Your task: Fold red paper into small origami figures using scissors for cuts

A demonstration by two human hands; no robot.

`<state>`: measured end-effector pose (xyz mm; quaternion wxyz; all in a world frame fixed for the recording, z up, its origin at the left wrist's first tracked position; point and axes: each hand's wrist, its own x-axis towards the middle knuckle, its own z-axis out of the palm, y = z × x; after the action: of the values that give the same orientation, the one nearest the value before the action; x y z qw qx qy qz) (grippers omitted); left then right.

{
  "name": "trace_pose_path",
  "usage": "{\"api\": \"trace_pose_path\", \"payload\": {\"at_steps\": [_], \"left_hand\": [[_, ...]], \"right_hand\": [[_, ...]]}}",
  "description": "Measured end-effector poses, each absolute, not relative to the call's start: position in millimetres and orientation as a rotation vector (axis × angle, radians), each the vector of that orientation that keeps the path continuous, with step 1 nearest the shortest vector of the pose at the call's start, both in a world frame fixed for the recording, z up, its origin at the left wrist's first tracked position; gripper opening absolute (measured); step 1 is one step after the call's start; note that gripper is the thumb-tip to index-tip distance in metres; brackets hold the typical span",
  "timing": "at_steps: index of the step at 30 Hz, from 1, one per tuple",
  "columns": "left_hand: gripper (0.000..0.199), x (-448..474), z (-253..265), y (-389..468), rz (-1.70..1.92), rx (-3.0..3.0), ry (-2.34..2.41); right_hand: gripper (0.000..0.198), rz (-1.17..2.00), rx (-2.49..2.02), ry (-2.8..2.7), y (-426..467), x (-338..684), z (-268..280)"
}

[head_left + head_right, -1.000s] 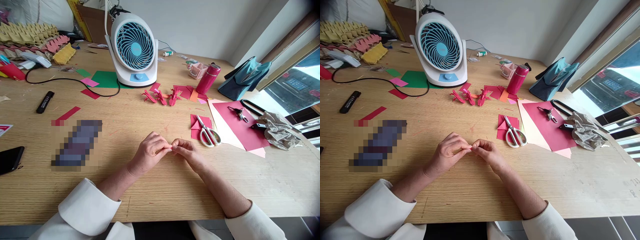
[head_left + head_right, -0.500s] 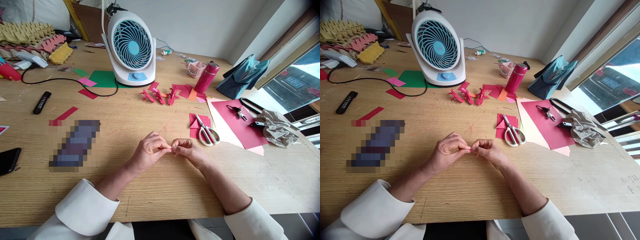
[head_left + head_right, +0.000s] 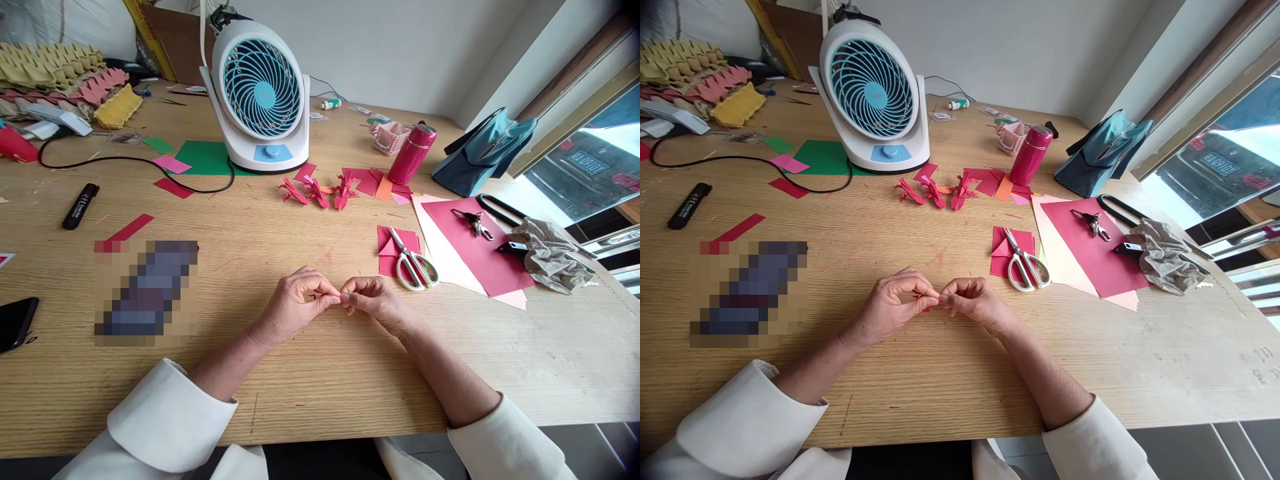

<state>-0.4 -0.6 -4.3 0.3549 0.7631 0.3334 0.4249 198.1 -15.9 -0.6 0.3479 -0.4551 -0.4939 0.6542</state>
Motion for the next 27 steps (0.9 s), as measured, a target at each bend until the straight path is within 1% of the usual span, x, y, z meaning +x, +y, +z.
{"api": "trace_pose_path", "payload": {"at_steps": [14,22,27], "left_hand": [[0.008,-0.1,-3.5,-1.1,1.042,1.905,0.937],[0.01,-0.5,-3.3,-0.3,1.015,1.876,0.958],[0.014,0.4,-2.0,-0.6,0.984,1.857,0.978]], "right_hand": [[0.04,1.531,-1.222,-1.448,-17.4,198.0,-4.7],[0.035,1.447,-1.206,-1.499,-20.9,196.1,-7.0],[0.035,1.353,-1.245,-1.491,-24.4,191.5,-6.2]]}}
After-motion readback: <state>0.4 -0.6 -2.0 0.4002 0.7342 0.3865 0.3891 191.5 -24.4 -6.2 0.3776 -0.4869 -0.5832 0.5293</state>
